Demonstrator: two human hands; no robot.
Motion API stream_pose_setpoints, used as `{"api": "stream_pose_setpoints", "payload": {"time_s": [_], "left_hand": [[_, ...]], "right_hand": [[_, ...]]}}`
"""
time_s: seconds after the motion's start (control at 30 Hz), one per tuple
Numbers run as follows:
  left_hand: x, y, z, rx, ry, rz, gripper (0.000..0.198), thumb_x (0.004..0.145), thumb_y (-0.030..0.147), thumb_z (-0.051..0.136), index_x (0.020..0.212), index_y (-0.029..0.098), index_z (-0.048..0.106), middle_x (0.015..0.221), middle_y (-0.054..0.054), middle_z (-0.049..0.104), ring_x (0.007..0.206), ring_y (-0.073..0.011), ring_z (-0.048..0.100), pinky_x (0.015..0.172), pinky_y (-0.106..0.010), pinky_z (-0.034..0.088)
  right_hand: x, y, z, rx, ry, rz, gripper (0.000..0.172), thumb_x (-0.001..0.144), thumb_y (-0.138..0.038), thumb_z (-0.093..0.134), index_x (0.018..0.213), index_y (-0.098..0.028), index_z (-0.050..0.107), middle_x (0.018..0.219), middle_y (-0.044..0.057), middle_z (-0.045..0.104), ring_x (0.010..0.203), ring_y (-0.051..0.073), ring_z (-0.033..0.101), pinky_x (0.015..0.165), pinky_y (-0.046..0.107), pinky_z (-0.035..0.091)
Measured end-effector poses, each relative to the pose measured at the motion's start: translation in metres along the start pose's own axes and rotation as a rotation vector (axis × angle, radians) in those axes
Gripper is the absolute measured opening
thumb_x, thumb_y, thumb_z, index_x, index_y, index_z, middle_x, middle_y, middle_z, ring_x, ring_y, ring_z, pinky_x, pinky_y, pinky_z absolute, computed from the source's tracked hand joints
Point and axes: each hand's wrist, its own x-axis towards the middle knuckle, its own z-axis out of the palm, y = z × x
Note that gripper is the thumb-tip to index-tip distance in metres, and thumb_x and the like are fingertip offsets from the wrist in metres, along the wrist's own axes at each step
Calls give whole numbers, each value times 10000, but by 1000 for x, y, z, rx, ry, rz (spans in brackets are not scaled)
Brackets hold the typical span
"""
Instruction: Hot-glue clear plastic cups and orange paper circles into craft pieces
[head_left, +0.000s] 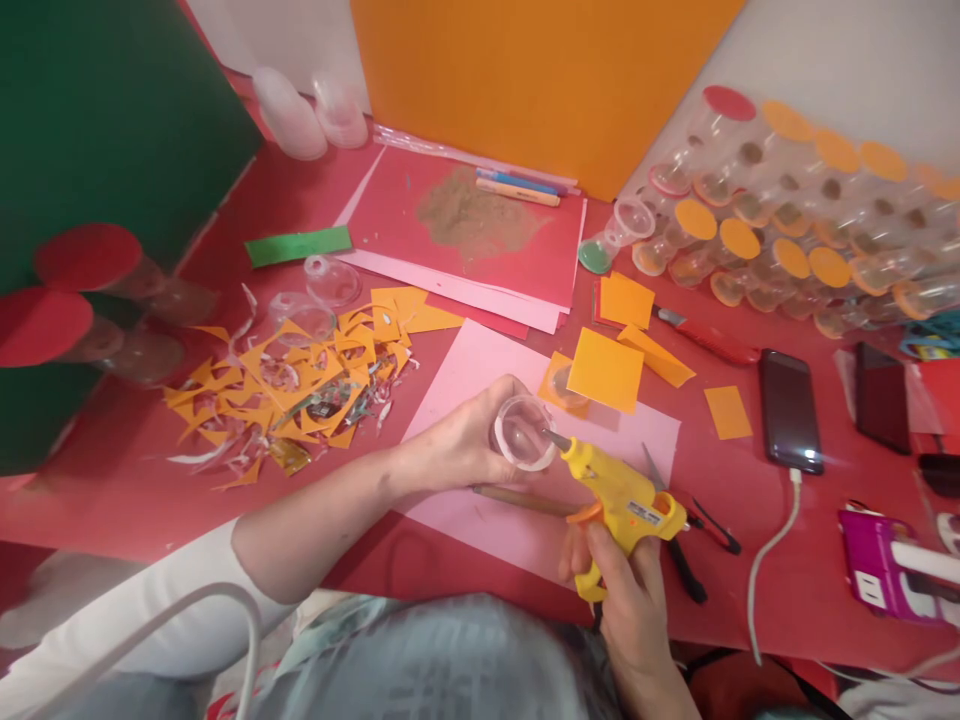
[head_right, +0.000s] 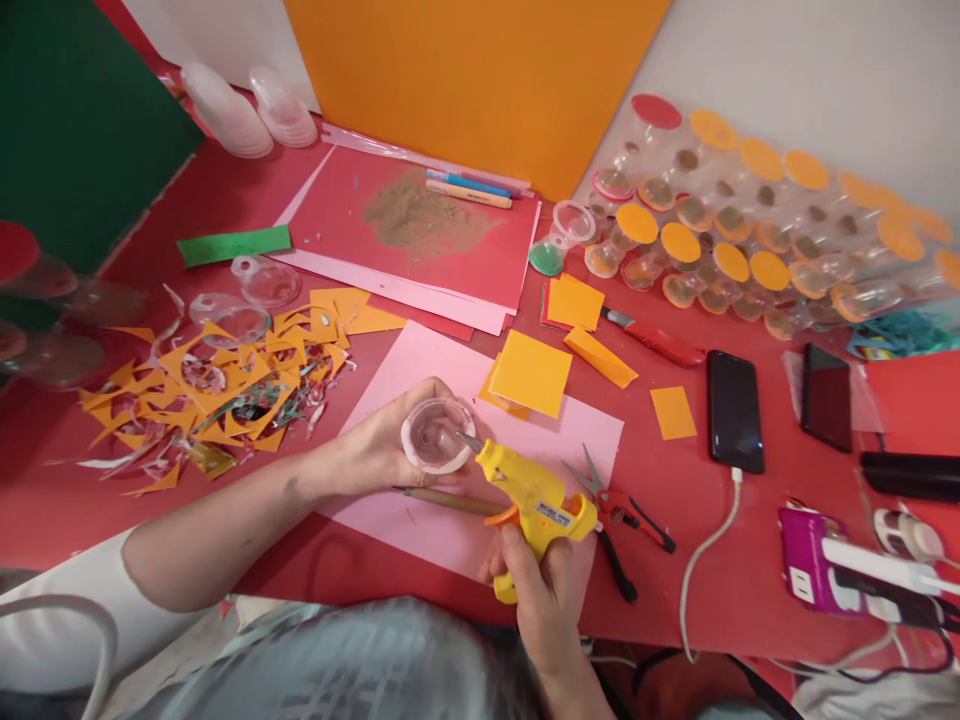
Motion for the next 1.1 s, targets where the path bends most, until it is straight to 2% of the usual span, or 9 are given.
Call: {"api": "stream_pose_setpoints", "payload": {"time_s": [0.23,0.37,0.5,0.7,0.83,1.0,1.1], "left_hand": [[3,12,3,39,16,-15,360,756,283,787,947,201,493,878,17,618,723,-108,580,663,-243,476],[3,13,2,-23,16,-22,363,735,266,801,933,201,503,899,14,610,723,-103,560,655,-237,456],[2,12,-1,-82,9,-26,369,717,234,820,943,192,532,902,6,614,751,-109,557,675,-237,446],[1,9,-2,-166,-64,-138,469,651,259,888,994,191,577,887,18,581,759,-112,529,671,-236,425],[1,11,-1,-217,-75,-152,428,668,287,880,942,189,567,893,11,584,729,-99,512,655,-230,404],[1,14,-2,-225,-176,-180,431,669,212,869,959,187,551,962,-17,615,745,-103,537,674,-239,428],[1,12,-2,-265,-160,-153,415,673,200,865,940,189,547,917,9,593,724,-91,521,667,-231,415]], "right_hand": [[-4,0,-2,-15,-23,3,393,921,-405,705,596,-199,630,512,0,616,448,144,601,492,263,553],[-1,1,-3,13,-5,-11,433,935,-448,675,585,-200,619,489,-6,595,405,132,567,441,248,513],[-1,0,-2,6,-40,-14,406,937,-414,680,598,-197,631,503,3,613,426,139,586,475,260,536],[0,2,-2,4,-16,-18,439,934,-453,666,577,-203,612,478,-15,561,406,132,560,445,247,514],[0,2,-3,15,-40,-11,435,941,-442,658,579,-204,613,475,-15,564,392,130,548,450,257,527],[0,0,-1,18,-28,-2,447,930,-465,670,573,-203,605,479,-12,569,407,135,561,447,254,519],[0,2,-1,4,-28,-27,448,936,-440,670,563,-200,607,476,-13,569,403,129,555,449,249,512]]}}
